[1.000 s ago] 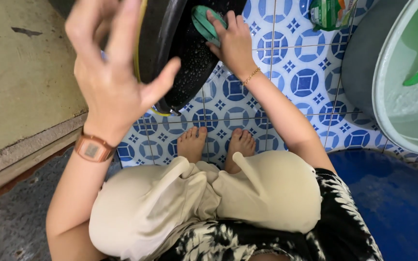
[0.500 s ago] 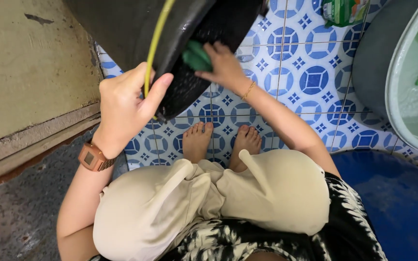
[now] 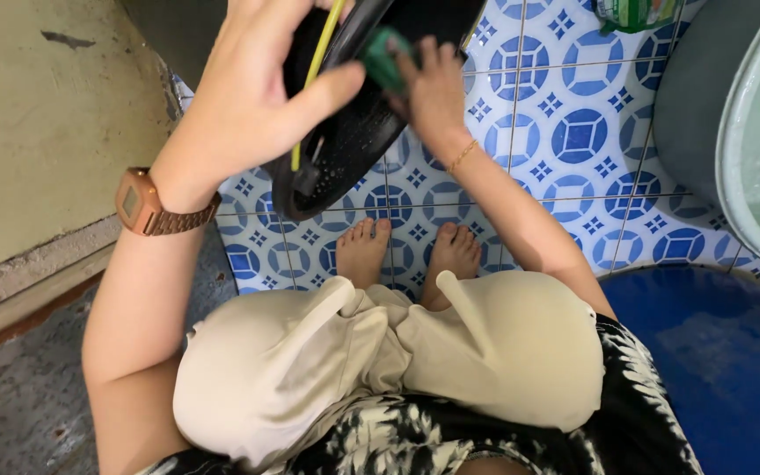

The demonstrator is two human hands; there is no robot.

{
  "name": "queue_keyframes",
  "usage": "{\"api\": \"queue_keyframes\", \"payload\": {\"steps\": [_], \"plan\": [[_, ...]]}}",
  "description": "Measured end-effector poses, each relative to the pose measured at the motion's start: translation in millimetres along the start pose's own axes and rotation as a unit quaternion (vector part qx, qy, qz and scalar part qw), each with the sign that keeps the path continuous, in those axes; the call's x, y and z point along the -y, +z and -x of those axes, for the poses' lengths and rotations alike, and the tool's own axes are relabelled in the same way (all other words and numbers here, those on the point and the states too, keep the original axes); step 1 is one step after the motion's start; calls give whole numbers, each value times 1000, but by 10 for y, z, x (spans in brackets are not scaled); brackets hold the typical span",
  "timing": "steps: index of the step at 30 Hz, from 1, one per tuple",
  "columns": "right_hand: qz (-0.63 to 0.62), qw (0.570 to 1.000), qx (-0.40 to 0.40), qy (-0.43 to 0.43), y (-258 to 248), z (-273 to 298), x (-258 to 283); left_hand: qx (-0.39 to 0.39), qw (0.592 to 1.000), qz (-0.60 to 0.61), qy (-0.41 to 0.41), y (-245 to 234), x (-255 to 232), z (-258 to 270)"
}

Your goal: Cleaning a squat toilet and a bucket in a bathroom using a brush, detergent, and water.

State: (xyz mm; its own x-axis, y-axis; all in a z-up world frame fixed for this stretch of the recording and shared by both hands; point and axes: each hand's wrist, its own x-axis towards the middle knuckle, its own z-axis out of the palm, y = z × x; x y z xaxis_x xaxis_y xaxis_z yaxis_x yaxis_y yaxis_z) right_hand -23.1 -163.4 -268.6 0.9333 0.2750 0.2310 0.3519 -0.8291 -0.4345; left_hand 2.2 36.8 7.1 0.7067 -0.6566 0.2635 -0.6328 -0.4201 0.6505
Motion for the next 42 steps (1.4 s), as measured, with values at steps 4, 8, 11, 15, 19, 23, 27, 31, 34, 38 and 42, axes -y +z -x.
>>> {"api": "queue_keyframes", "payload": {"steps": [4,8,11,15,19,23,27,31,34,38,42], "plan": [[-3,998,-22,60,-21,-98,-73,-15,999,-24,23,171,124,-11],[-181,982,49,13,169,45,248,-3,996,-45,-73,267,132,-239],[-418,892,169,26,32,47,417,13,982,-12,-185,287,64,-427],[-272,956,76,-80,173,87,1,-46,998,-27,-29,360,235,-284],[-21,999,-2,33,-183,-214,-372,-32,999,-29,-20,326,245,-305],[-63,997,-44,-1,142,96,-125,-23,998,-26,-46,335,227,-338],[-433,874,209,66,-131,102,419,-11,995,-39,-88,371,312,-276],[-315,938,143,22,74,-23,25,-20,998,-37,-49,332,261,-308],[75,997,-36,1,57,-275,-366,-14,999,-16,-46,305,232,-318],[-38,998,19,35,133,-237,-152,-13,998,-19,-65,313,193,-350],[-475,848,231,41,238,-69,369,-26,999,-26,-24,322,170,-354]]}}
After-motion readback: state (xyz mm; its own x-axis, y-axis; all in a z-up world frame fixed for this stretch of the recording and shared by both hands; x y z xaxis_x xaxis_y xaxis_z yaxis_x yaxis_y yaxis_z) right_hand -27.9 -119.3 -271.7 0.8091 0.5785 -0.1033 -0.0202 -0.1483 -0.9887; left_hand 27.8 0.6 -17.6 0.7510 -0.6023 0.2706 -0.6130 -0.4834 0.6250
